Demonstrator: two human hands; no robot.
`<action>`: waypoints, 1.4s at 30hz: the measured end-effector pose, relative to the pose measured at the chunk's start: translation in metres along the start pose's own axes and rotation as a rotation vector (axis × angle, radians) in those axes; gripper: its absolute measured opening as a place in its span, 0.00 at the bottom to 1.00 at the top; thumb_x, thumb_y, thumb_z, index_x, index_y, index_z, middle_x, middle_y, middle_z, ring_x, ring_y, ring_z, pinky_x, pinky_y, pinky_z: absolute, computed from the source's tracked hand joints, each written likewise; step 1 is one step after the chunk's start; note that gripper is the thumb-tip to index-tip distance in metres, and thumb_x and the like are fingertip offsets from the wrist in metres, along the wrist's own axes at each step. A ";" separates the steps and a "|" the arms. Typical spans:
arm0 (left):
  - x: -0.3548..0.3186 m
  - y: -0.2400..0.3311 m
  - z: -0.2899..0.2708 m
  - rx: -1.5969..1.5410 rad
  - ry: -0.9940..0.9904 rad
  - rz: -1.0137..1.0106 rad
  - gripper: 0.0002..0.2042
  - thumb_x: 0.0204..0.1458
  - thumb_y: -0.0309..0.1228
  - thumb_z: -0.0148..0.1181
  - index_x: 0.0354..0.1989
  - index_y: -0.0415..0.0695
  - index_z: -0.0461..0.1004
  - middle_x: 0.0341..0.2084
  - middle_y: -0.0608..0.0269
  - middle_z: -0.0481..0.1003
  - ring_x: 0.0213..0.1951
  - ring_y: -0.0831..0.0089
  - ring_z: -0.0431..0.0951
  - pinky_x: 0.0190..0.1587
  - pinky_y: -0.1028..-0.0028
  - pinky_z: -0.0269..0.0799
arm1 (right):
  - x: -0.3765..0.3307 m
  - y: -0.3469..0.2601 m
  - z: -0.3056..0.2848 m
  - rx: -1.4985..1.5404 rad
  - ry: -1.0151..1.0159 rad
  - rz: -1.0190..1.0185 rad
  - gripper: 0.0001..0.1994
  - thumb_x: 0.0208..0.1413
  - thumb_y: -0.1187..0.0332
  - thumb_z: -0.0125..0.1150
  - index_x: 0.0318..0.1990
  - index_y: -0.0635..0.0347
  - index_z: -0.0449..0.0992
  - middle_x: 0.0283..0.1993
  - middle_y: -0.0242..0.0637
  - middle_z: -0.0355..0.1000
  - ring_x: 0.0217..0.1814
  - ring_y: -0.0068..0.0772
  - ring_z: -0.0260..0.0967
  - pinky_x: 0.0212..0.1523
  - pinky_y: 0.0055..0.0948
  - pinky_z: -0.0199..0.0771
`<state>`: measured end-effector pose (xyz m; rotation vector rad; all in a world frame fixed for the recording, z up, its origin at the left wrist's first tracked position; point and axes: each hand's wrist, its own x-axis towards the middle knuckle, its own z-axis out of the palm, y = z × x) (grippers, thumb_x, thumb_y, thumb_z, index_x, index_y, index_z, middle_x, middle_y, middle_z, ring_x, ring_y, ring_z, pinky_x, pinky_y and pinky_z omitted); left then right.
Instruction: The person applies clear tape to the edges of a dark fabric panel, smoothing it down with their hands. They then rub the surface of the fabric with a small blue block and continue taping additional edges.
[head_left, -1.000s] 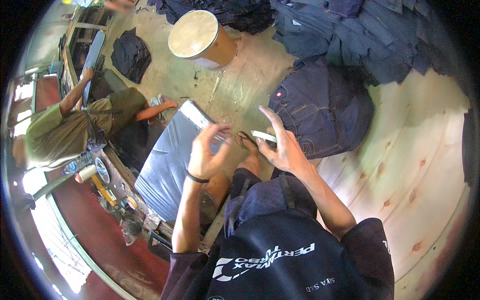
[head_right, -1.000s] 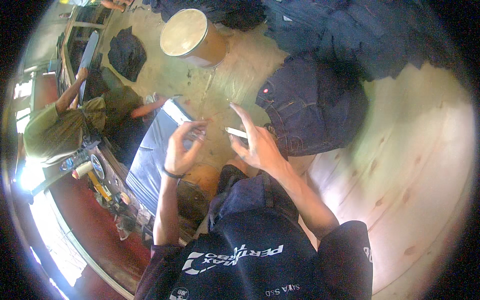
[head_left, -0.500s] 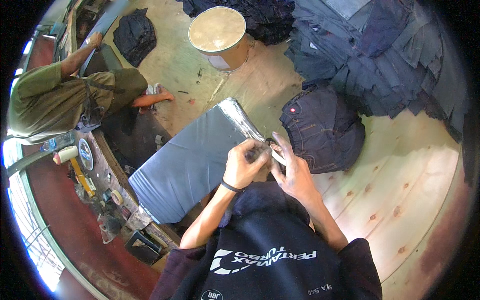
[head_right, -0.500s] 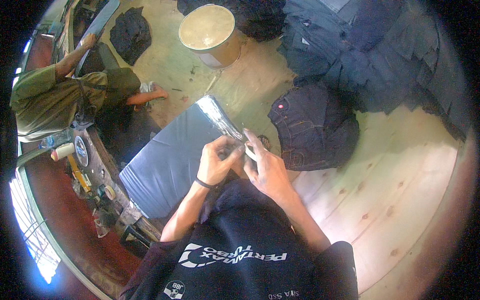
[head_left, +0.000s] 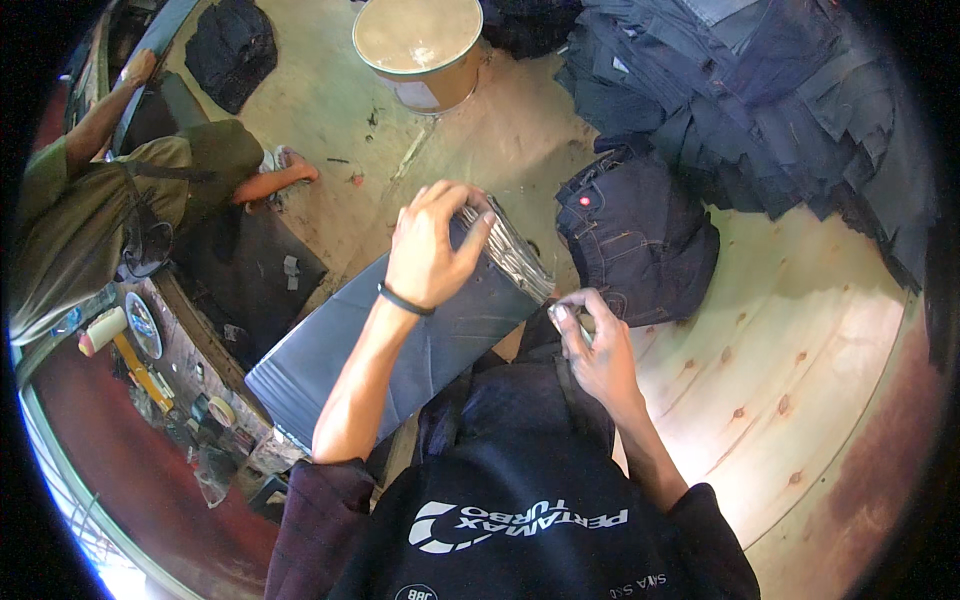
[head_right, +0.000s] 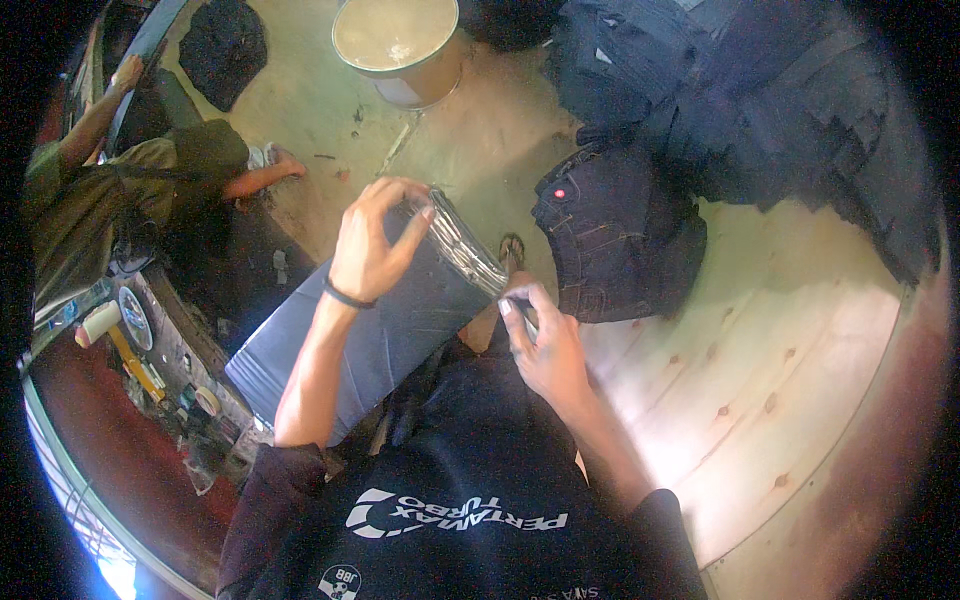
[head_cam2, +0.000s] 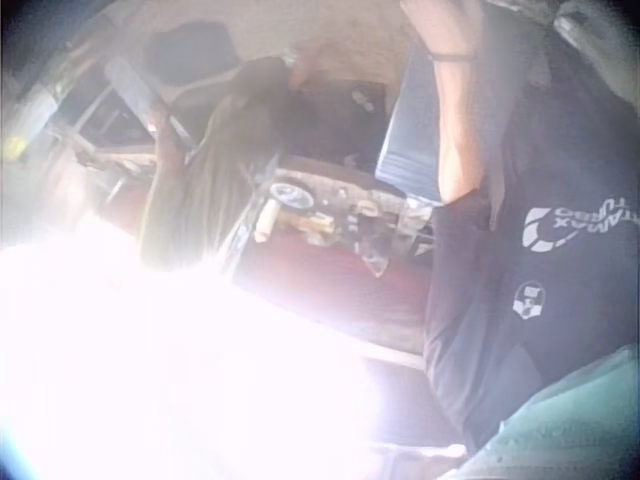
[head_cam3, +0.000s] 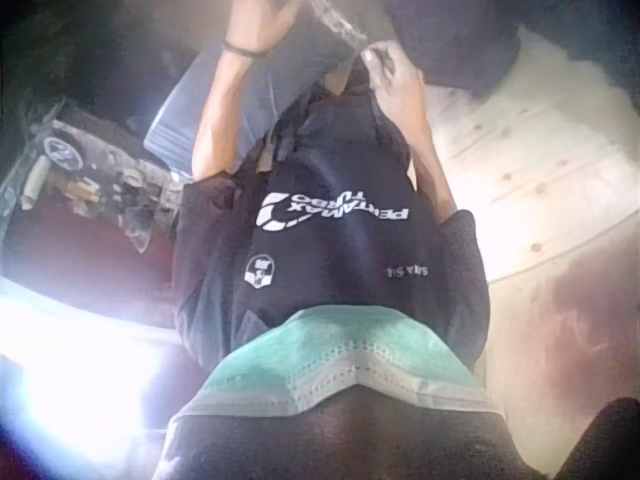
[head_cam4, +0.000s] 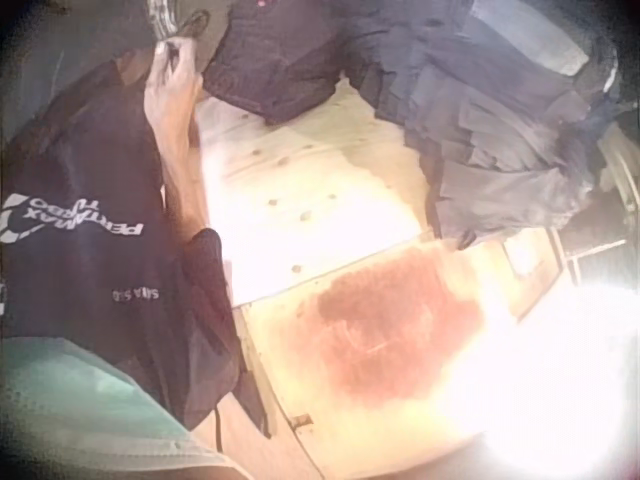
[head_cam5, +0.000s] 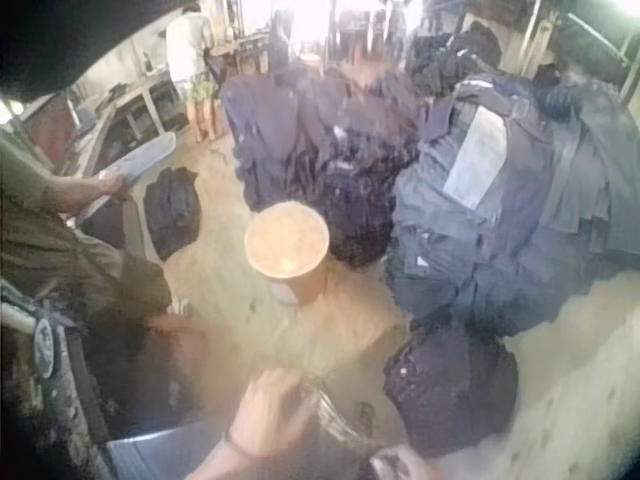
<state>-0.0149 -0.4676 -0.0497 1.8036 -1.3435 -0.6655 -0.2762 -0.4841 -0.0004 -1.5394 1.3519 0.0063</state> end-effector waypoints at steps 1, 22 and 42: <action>0.009 -0.006 -0.002 -0.019 -0.056 -0.029 0.08 0.59 0.31 0.68 0.39 0.40 0.81 0.40 0.51 0.82 0.46 0.47 0.82 0.52 0.55 0.75 | 0.005 -0.006 0.002 0.029 -0.016 0.071 0.11 0.76 0.62 0.59 0.55 0.59 0.77 0.32 0.51 0.81 0.30 0.47 0.83 0.36 0.42 0.80; 0.060 -0.073 -0.022 -0.434 -0.373 -0.466 0.08 0.65 0.29 0.64 0.41 0.34 0.80 0.32 0.58 0.85 0.36 0.74 0.84 0.41 0.72 0.80 | 0.035 -0.042 -0.004 -0.150 -0.056 0.095 0.11 0.74 0.63 0.62 0.47 0.63 0.76 0.32 0.54 0.81 0.33 0.56 0.82 0.37 0.47 0.77; 0.075 -0.096 -0.019 -0.450 -0.766 -0.564 0.11 0.64 0.37 0.72 0.45 0.43 0.82 0.34 0.67 0.83 0.34 0.79 0.81 0.34 0.75 0.79 | 0.034 -0.032 -0.003 -0.161 -0.040 0.080 0.11 0.73 0.62 0.62 0.52 0.58 0.77 0.38 0.63 0.81 0.42 0.69 0.82 0.42 0.58 0.78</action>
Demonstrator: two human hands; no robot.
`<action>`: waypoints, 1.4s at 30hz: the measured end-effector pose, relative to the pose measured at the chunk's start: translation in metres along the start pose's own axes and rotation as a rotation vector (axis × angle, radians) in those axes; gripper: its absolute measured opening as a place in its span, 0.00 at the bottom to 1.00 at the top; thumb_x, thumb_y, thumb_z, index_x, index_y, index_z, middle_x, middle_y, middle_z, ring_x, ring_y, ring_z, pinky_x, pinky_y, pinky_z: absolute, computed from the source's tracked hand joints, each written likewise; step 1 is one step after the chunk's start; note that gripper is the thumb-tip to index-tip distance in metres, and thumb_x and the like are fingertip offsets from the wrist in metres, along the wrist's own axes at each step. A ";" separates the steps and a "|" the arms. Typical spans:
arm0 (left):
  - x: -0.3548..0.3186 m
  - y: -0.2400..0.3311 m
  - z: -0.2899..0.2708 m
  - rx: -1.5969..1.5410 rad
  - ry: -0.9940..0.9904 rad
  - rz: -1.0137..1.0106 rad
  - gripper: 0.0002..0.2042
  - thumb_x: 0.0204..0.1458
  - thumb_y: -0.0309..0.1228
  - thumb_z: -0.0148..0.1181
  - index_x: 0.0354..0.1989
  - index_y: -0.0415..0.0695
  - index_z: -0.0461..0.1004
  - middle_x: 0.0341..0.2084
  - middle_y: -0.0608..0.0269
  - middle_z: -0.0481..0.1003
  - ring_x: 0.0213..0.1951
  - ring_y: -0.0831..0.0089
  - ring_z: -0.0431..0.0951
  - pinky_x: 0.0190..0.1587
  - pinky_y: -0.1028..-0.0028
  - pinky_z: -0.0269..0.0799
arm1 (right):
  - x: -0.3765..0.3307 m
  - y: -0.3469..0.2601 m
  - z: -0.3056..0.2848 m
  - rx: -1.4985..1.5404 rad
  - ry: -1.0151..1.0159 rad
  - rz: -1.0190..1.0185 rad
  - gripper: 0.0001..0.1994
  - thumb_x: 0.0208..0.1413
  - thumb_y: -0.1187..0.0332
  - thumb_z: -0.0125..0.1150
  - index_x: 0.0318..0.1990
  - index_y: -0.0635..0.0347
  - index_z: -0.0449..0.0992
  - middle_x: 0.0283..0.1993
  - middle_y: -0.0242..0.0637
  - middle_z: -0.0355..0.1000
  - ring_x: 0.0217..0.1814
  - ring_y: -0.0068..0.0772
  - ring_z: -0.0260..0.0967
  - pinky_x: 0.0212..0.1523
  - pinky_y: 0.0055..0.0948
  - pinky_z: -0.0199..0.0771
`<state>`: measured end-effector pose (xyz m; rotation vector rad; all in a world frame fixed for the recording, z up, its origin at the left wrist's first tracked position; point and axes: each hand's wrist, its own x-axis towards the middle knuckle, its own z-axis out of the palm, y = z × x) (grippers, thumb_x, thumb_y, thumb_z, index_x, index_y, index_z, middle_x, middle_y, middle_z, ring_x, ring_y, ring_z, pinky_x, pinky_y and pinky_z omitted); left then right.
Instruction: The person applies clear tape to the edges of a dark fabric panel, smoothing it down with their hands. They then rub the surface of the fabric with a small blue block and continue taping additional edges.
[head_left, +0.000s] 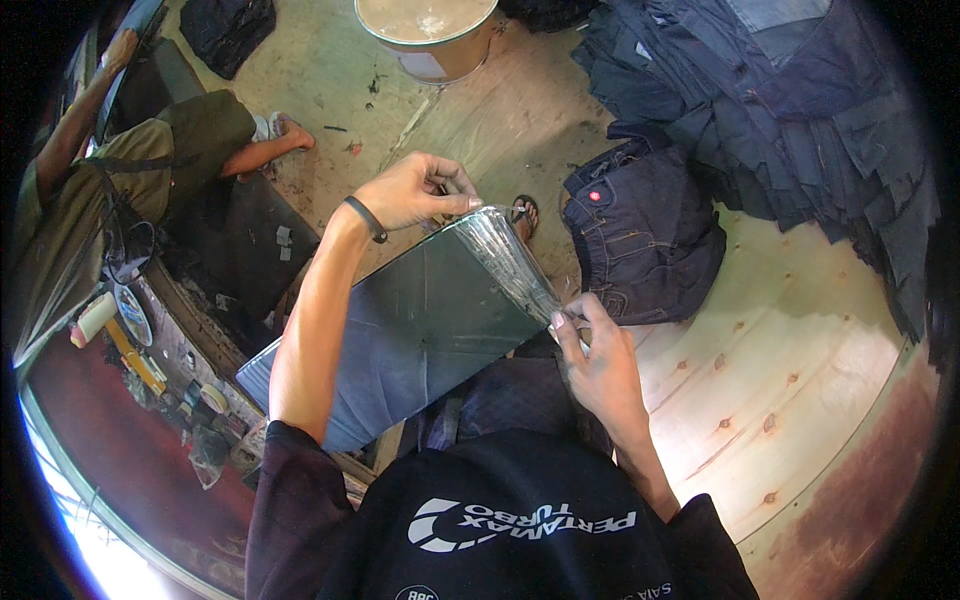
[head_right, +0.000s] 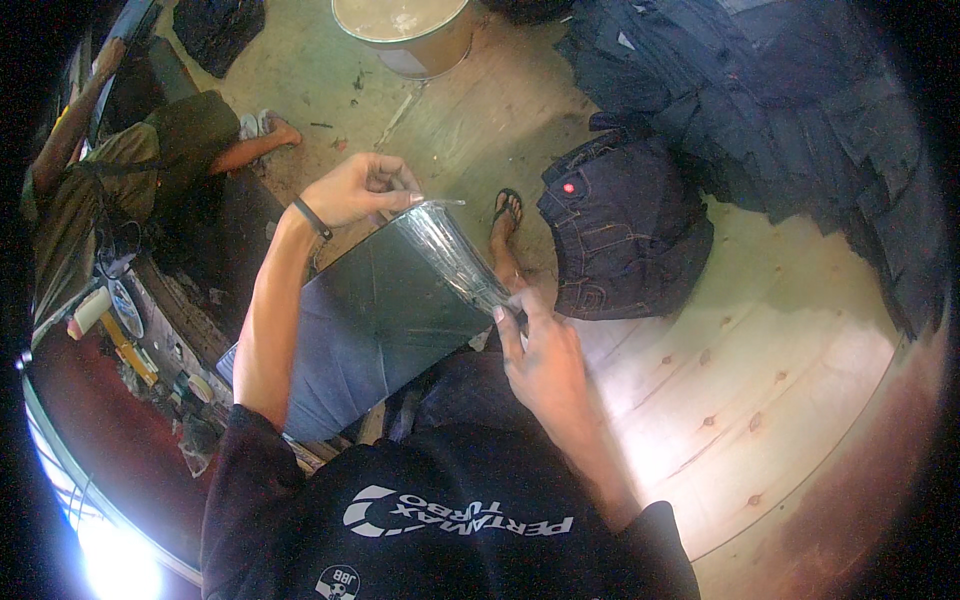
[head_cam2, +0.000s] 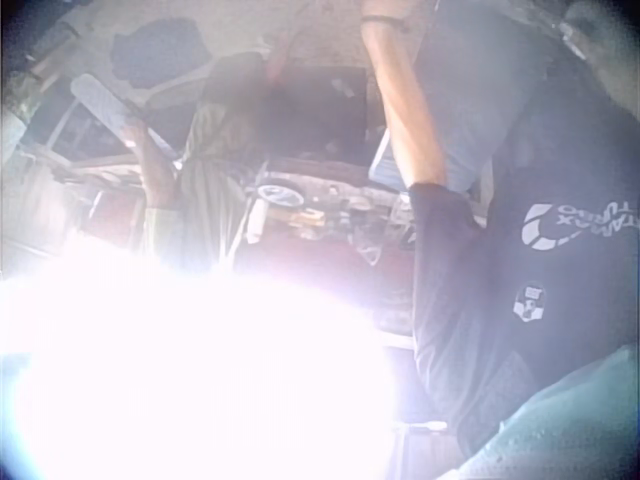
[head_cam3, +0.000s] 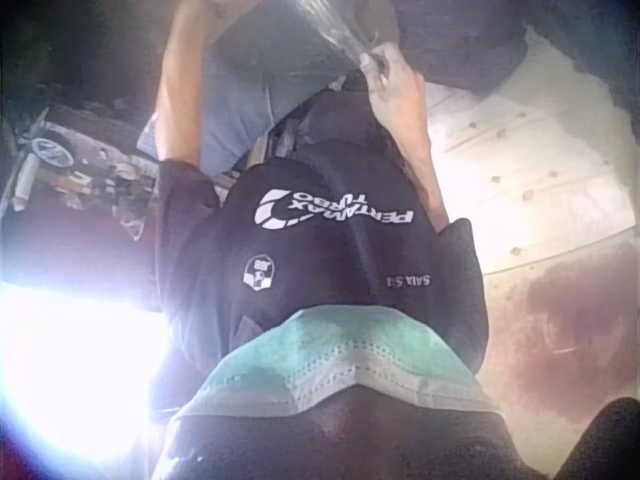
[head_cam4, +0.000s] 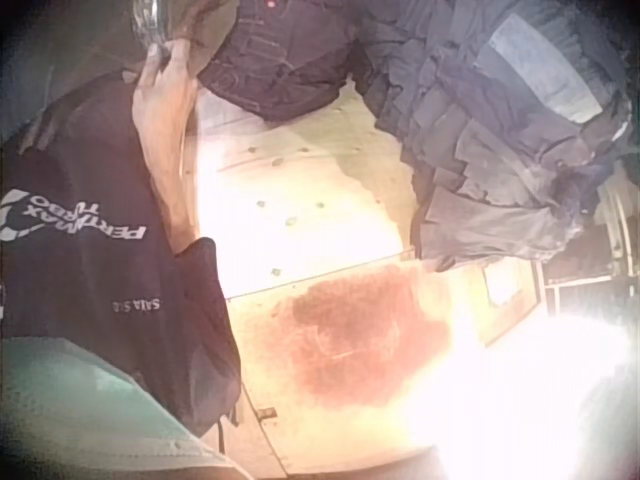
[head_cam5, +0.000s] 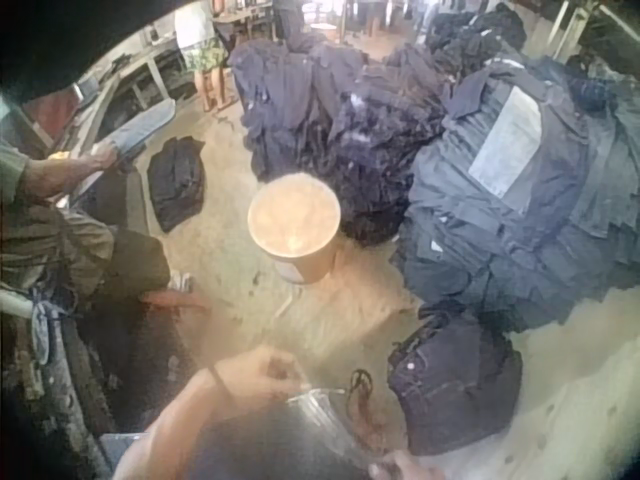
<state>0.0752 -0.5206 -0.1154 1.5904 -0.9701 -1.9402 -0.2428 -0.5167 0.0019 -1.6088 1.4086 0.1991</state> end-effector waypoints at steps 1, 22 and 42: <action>0.001 0.001 -0.001 0.014 -0.004 0.007 0.11 0.64 0.38 0.72 0.44 0.43 0.83 0.34 0.68 0.83 0.34 0.80 0.81 0.34 0.75 0.80 | -0.001 0.000 0.000 -0.006 -0.003 0.010 0.11 0.73 0.62 0.62 0.52 0.58 0.77 0.38 0.62 0.81 0.42 0.69 0.82 0.42 0.58 0.79; 0.004 -0.007 -0.002 0.034 -0.105 0.217 0.10 0.62 0.34 0.72 0.43 0.41 0.81 0.34 0.72 0.79 0.36 0.83 0.75 0.41 0.76 0.73 | -0.018 -0.006 0.000 0.045 0.054 -0.035 0.11 0.72 0.63 0.63 0.47 0.64 0.77 0.36 0.56 0.82 0.40 0.60 0.83 0.44 0.48 0.78; -0.028 0.016 0.047 0.498 0.408 0.410 0.19 0.59 0.44 0.75 0.33 0.37 0.83 0.25 0.59 0.68 0.28 0.66 0.68 0.34 0.63 0.65 | -0.025 0.046 0.015 0.249 0.028 0.065 0.13 0.75 0.60 0.61 0.53 0.60 0.75 0.36 0.52 0.85 0.43 0.51 0.87 0.44 0.44 0.79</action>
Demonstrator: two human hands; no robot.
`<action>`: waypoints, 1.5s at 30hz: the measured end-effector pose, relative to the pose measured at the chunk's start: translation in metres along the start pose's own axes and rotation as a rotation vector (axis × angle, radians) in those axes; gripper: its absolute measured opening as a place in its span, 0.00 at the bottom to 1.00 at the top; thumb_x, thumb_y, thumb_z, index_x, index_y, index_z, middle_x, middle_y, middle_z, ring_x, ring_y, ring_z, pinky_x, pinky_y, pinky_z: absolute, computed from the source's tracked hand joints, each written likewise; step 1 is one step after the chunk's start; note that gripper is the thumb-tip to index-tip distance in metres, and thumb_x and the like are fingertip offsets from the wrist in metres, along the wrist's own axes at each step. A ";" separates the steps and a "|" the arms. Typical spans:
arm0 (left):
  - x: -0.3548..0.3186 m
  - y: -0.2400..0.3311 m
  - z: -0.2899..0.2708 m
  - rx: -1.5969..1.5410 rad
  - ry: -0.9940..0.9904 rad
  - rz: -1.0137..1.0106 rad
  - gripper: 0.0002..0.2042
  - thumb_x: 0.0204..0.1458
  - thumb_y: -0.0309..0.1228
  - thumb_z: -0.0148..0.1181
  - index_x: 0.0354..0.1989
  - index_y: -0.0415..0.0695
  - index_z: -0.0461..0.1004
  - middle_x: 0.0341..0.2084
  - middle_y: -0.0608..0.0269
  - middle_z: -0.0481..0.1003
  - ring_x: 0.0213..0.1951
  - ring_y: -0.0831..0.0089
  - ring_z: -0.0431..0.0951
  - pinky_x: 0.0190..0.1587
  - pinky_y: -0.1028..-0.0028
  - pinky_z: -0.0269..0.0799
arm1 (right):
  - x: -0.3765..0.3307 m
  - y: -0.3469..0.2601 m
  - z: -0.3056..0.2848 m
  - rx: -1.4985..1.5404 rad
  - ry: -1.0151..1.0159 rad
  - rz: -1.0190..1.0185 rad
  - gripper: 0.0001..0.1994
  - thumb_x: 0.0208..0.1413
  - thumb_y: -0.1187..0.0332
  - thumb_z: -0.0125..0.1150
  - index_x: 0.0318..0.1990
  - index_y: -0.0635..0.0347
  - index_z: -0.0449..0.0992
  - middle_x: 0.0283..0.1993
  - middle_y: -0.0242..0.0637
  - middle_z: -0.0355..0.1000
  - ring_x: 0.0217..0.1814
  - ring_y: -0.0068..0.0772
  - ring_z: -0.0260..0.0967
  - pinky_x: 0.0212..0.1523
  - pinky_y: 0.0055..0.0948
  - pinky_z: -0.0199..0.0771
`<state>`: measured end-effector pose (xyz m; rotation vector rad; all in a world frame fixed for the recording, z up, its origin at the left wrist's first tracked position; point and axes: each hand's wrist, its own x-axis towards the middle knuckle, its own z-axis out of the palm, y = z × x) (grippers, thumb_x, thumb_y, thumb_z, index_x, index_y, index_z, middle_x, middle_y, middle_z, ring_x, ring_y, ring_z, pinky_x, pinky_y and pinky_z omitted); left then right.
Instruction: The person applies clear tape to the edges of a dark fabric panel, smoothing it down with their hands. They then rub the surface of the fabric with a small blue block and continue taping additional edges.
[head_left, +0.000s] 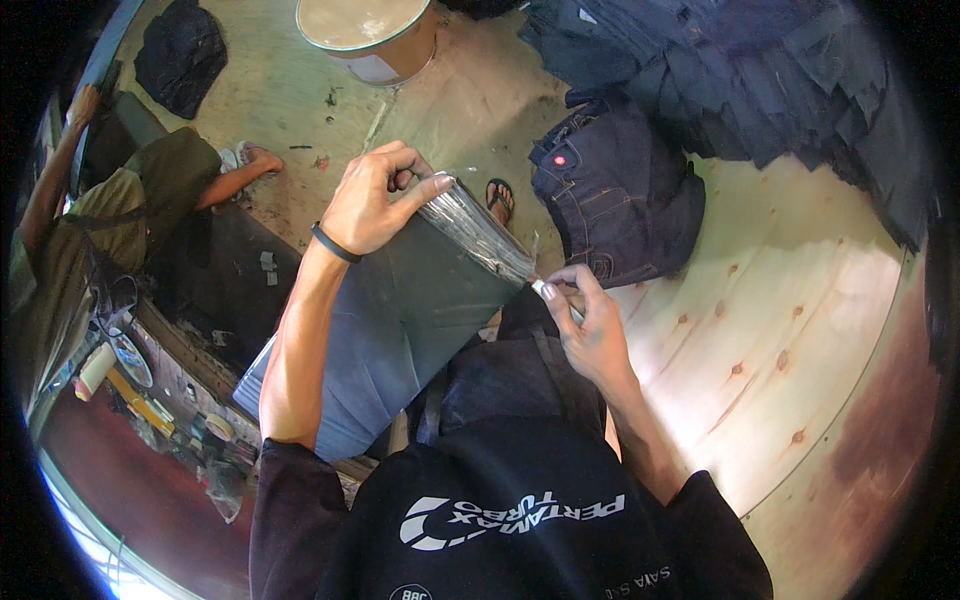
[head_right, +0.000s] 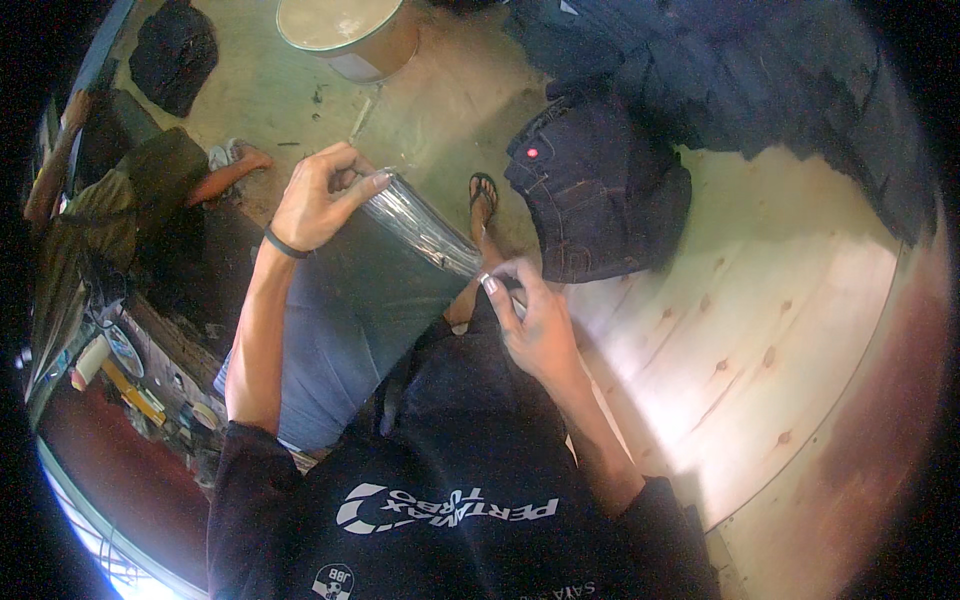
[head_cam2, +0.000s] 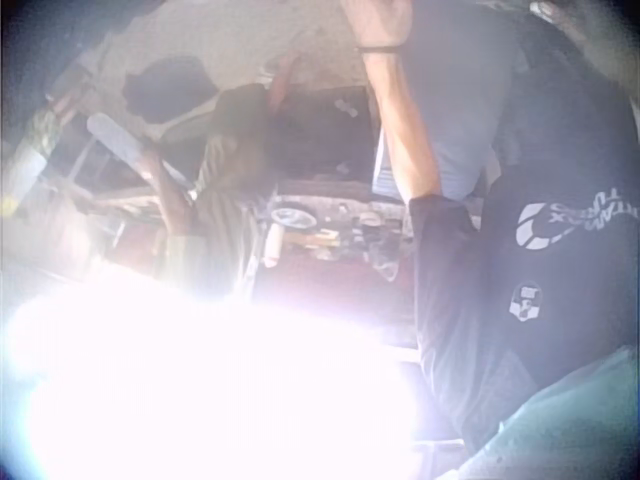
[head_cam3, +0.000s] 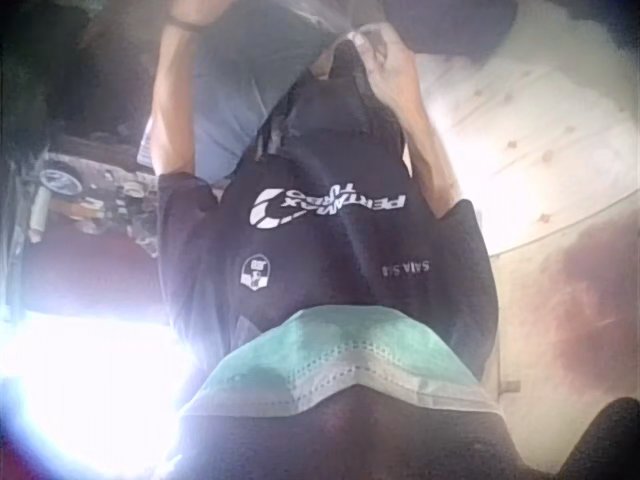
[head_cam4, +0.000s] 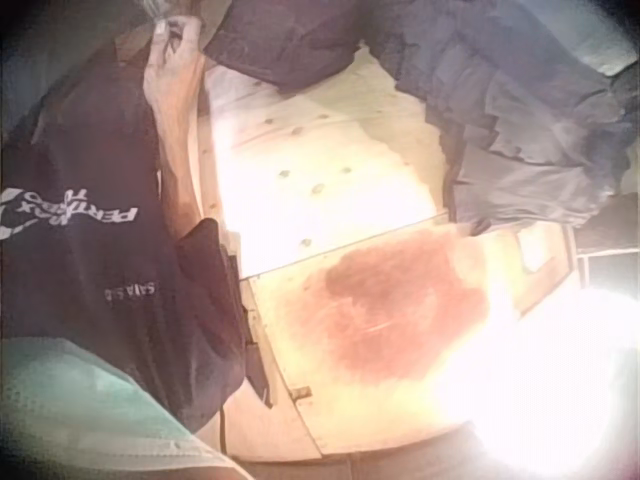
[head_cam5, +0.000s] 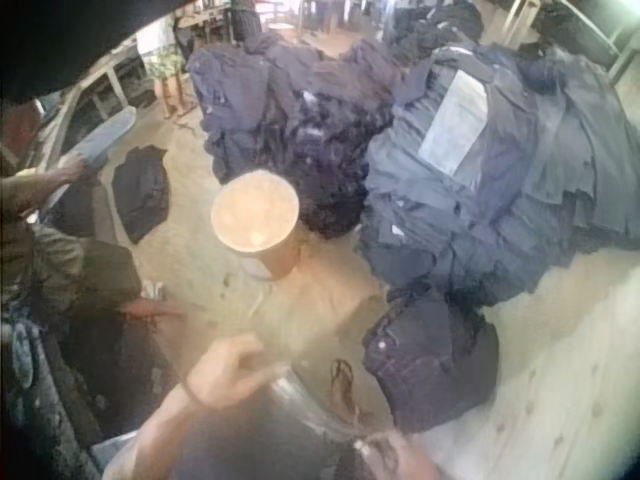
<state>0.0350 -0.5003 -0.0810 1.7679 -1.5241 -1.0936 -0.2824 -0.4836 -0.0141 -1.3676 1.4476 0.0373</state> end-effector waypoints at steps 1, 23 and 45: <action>-0.001 -0.001 0.001 0.004 0.001 0.009 0.19 0.59 0.44 0.75 0.34 0.37 0.83 0.25 0.59 0.68 0.28 0.66 0.68 0.34 0.63 0.65 | 0.003 0.007 0.003 -0.003 0.028 -0.052 0.13 0.75 0.59 0.61 0.53 0.60 0.75 0.37 0.51 0.85 0.44 0.51 0.87 0.45 0.44 0.80; -0.019 0.012 0.028 0.505 0.149 0.076 0.36 0.44 0.63 0.79 0.40 0.39 0.75 0.37 0.55 0.71 0.46 0.53 0.74 0.48 0.54 0.66 | 0.031 0.054 0.025 0.020 0.057 -0.143 0.17 0.74 0.60 0.65 0.58 0.66 0.78 0.52 0.48 0.83 0.56 0.37 0.83 0.58 0.38 0.80; -0.003 0.063 0.071 0.603 -0.383 0.623 0.09 0.60 0.41 0.68 0.45 0.57 0.88 0.43 0.68 0.80 0.56 0.66 0.77 0.62 0.58 0.68 | 0.029 0.061 0.026 0.122 0.027 -0.205 0.12 0.72 0.64 0.64 0.54 0.62 0.81 0.46 0.50 0.84 0.46 0.49 0.85 0.46 0.41 0.80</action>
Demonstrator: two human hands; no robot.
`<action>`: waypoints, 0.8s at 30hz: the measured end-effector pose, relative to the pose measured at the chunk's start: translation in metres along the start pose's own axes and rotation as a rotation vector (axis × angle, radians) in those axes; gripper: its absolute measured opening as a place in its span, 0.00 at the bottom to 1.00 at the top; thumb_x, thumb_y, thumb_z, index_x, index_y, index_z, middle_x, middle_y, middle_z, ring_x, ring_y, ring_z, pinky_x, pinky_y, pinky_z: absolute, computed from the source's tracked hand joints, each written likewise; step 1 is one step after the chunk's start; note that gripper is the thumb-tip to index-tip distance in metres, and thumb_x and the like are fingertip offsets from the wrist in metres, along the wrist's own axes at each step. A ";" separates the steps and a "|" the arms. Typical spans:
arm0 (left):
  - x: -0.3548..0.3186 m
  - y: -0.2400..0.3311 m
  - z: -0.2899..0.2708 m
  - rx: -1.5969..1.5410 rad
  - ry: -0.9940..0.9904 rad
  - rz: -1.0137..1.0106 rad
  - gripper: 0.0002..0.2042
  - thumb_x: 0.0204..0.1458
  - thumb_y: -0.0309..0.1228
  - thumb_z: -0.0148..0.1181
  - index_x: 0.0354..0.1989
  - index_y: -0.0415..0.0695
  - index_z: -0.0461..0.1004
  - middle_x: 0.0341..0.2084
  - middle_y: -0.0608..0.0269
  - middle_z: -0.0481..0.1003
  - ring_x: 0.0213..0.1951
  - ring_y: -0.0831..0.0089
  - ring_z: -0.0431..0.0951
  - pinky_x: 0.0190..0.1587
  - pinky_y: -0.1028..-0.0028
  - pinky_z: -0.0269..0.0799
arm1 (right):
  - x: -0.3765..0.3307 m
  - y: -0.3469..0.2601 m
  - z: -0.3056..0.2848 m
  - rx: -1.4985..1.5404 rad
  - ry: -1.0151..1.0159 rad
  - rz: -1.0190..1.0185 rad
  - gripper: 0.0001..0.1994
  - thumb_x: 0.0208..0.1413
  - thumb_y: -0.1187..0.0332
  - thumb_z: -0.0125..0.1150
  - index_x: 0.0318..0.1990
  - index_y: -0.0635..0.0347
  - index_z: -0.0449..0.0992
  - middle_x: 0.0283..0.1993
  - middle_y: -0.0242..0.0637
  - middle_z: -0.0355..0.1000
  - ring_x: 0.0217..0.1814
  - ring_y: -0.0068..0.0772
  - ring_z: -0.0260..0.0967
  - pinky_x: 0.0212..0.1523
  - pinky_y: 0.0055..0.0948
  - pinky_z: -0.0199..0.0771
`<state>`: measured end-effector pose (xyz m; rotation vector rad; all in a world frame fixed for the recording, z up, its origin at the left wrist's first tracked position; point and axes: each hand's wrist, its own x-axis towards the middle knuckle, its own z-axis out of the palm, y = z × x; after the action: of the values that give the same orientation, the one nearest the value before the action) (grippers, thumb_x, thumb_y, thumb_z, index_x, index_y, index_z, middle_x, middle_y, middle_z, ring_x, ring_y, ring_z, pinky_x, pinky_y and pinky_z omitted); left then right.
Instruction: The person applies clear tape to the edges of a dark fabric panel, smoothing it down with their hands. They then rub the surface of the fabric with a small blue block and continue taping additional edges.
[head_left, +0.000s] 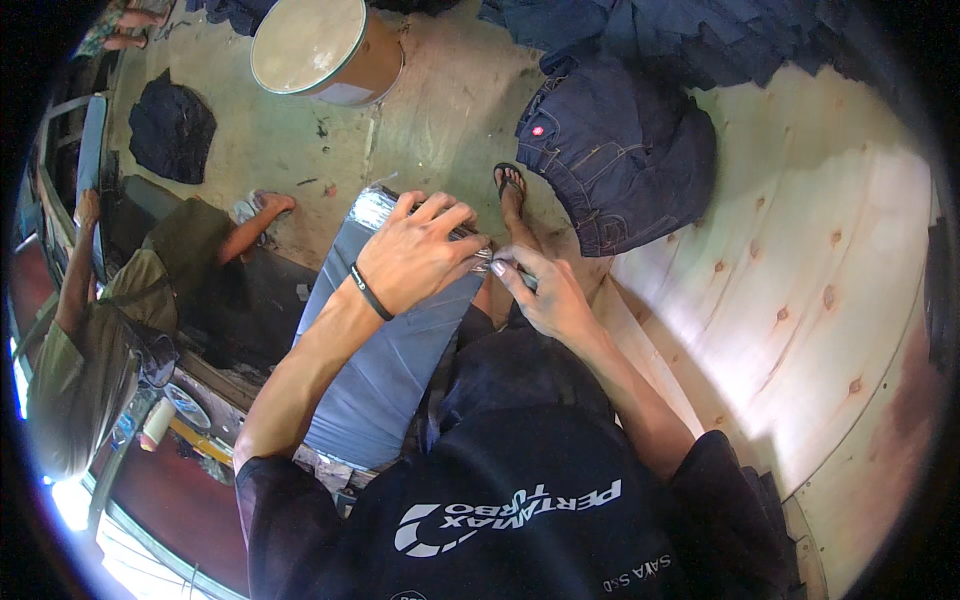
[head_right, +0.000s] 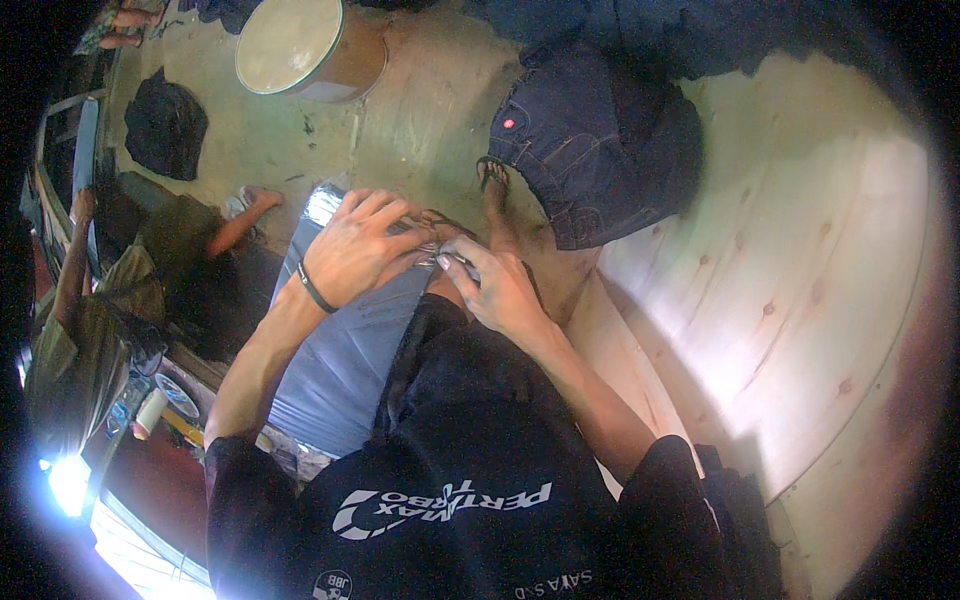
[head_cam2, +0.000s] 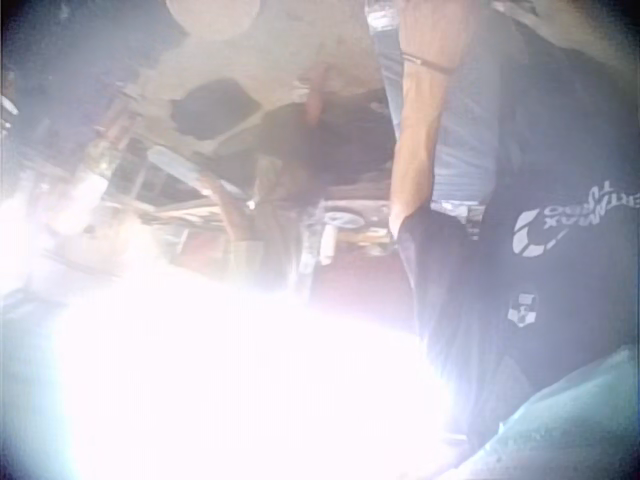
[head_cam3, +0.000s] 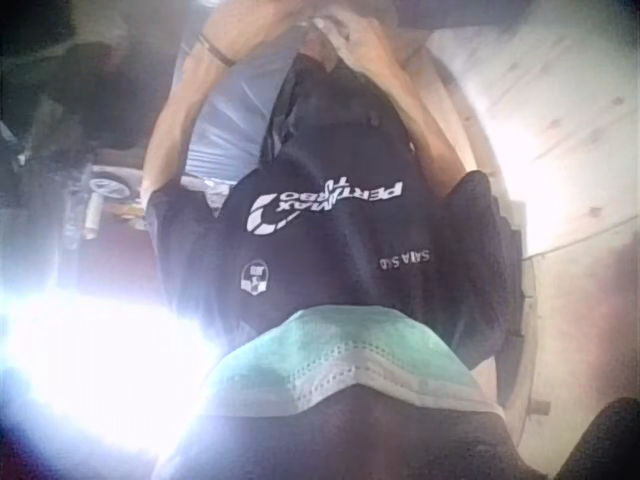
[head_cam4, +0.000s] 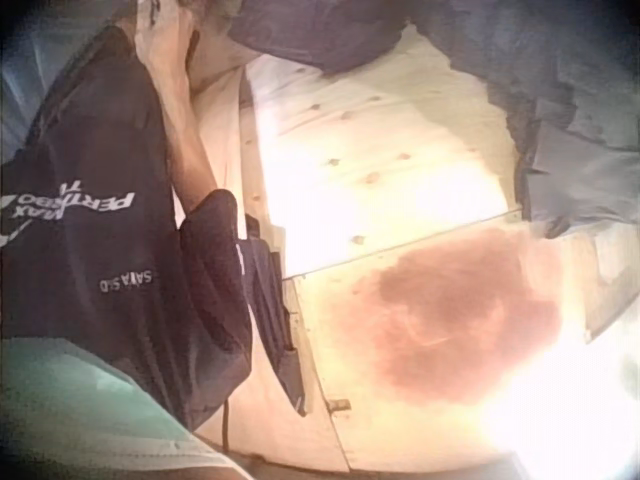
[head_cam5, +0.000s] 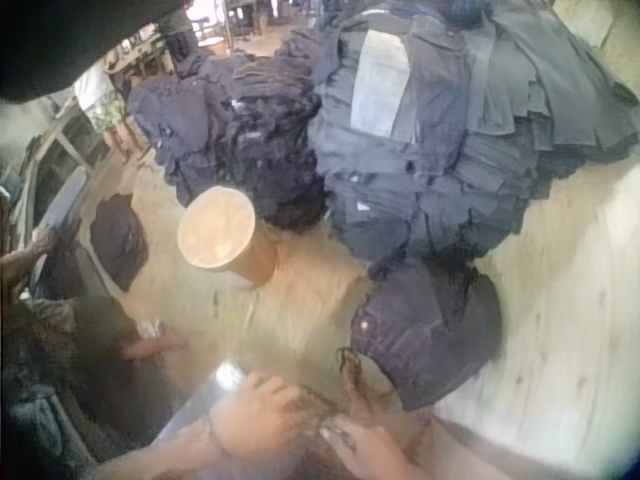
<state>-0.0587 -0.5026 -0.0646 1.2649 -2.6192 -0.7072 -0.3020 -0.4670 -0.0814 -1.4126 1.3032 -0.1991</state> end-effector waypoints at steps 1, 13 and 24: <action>-0.001 -0.003 -0.001 -0.004 -0.009 0.021 0.11 0.60 0.41 0.69 0.47 0.56 0.87 0.43 0.67 0.80 0.56 0.65 0.77 0.62 0.58 0.68 | 0.000 0.000 0.000 0.013 0.016 -0.024 0.12 0.72 0.64 0.64 0.54 0.62 0.81 0.46 0.50 0.84 0.46 0.49 0.85 0.46 0.41 0.80; 0.005 0.004 -0.008 -0.056 -0.125 -0.016 0.13 0.59 0.40 0.69 0.46 0.45 0.80 0.41 0.61 0.78 0.50 0.60 0.77 0.54 0.57 0.66 | 0.010 0.015 -0.019 0.000 -0.102 -0.231 0.13 0.70 0.66 0.63 0.55 0.63 0.79 0.40 0.52 0.83 0.41 0.55 0.83 0.44 0.46 0.79; 0.005 0.015 0.002 -0.043 -0.003 -0.047 0.17 0.48 0.40 0.71 0.45 0.48 0.79 0.40 0.63 0.75 0.50 0.61 0.74 0.55 0.57 0.65 | 0.069 -0.022 -0.055 -0.169 -0.671 -0.017 0.22 0.70 0.66 0.60 0.67 0.68 0.74 0.39 0.54 0.84 0.46 0.51 0.85 0.49 0.48 0.81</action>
<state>-0.0729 -0.4974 -0.0591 1.3184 -2.5702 -0.7693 -0.3042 -0.5581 -0.0827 -1.4566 0.7601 0.3598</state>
